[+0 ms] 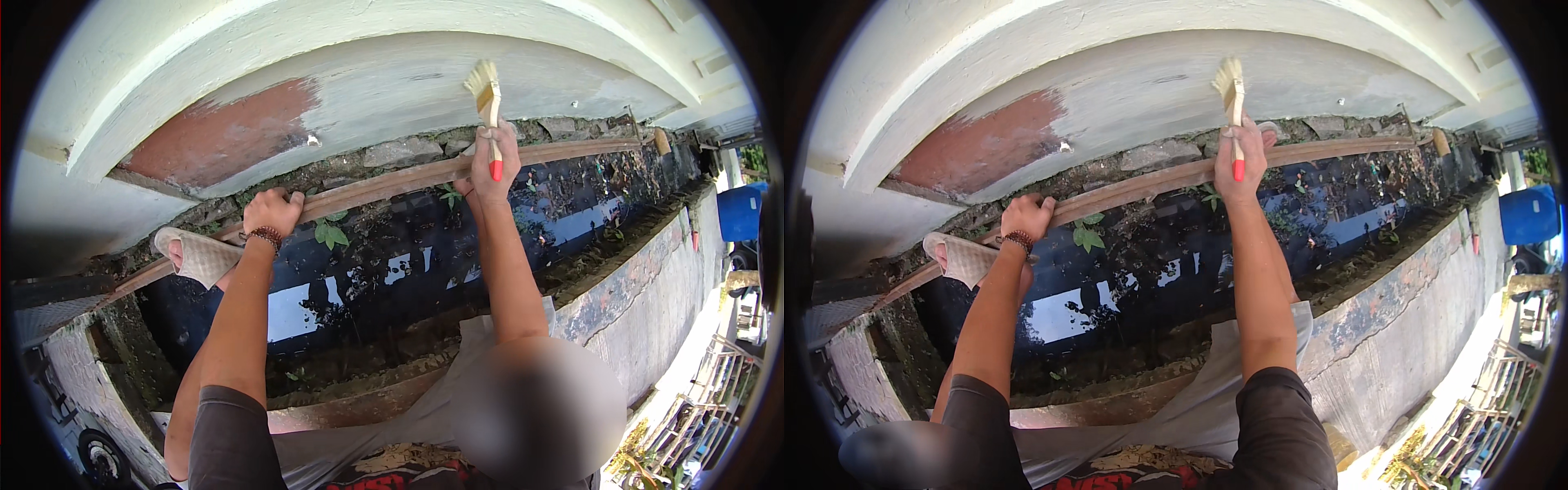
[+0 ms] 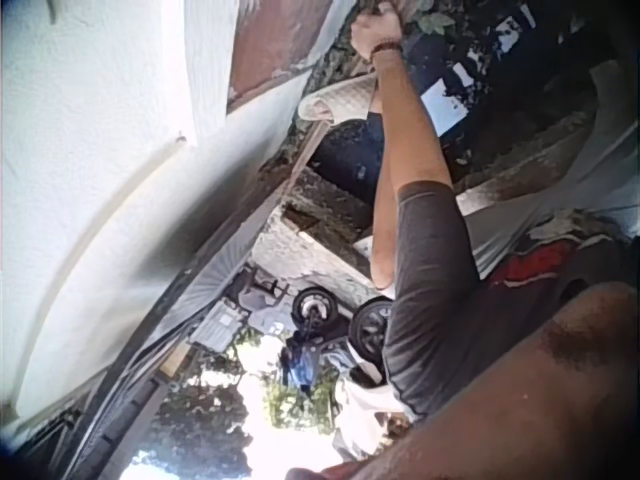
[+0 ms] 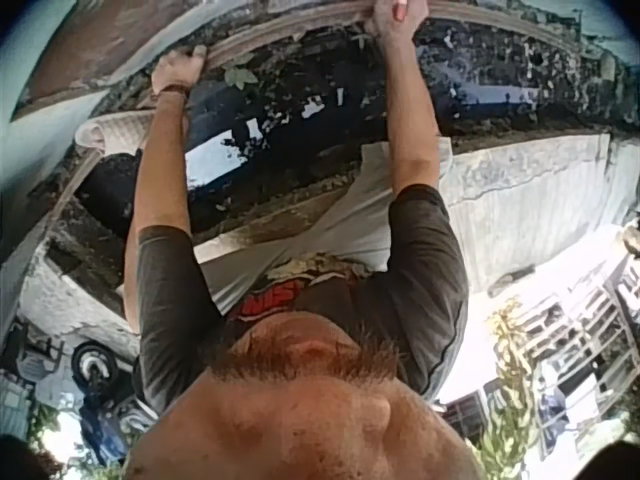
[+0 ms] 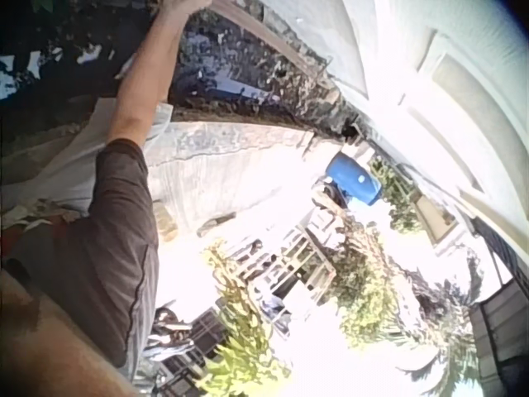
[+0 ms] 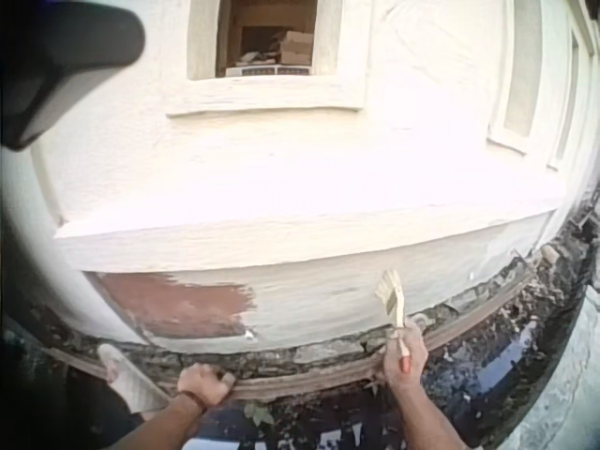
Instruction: Painting the exterior wall of a building near the ground level using a brush and paint from a container.
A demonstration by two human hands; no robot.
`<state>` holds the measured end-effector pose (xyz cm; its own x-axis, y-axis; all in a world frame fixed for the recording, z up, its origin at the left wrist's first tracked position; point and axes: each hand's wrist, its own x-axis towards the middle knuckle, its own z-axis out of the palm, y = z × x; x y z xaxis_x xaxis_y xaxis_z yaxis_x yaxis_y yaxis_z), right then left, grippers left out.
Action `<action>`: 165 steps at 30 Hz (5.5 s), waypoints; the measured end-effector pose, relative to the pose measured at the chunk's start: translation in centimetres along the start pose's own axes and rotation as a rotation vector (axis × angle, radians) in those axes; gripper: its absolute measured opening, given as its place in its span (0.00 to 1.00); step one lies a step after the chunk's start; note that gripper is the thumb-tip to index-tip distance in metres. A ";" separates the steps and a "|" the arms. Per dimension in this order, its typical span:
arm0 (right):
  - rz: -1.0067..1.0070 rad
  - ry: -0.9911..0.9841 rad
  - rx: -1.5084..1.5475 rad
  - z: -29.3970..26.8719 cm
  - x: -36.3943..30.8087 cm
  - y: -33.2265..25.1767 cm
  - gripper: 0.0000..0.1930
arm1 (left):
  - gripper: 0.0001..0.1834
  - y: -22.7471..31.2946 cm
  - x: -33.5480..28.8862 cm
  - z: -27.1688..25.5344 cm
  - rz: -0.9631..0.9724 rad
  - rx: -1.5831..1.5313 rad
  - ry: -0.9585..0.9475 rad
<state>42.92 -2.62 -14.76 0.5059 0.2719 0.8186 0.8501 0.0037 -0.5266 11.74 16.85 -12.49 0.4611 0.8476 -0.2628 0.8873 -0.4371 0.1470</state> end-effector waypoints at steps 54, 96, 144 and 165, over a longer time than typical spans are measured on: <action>-0.247 -0.518 0.280 6.0 -5.0 -8.3 0.11 | 0.25 -0.3 0.0 1.2 0.015 -0.009 0.146; -0.156 -0.620 0.336 13.9 -8.7 -17.8 0.11 | 0.22 -5.8 0.0 0.1 -0.018 -0.023 0.004; -0.290 -1.116 0.266 7.7 4.4 -7.9 0.10 | 0.24 -5.2 -0.3 0.1 -0.092 -0.095 0.097; -0.328 -0.882 0.208 6.8 0.3 -6.1 0.11 | 0.25 -5.2 -0.4 0.0 -0.103 -0.081 0.103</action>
<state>36.92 3.98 -12.88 -0.1162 0.8519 0.5106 0.8437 0.3559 -0.4018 6.98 18.79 -13.19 0.3609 0.9146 -0.1823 0.9241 -0.3243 0.2023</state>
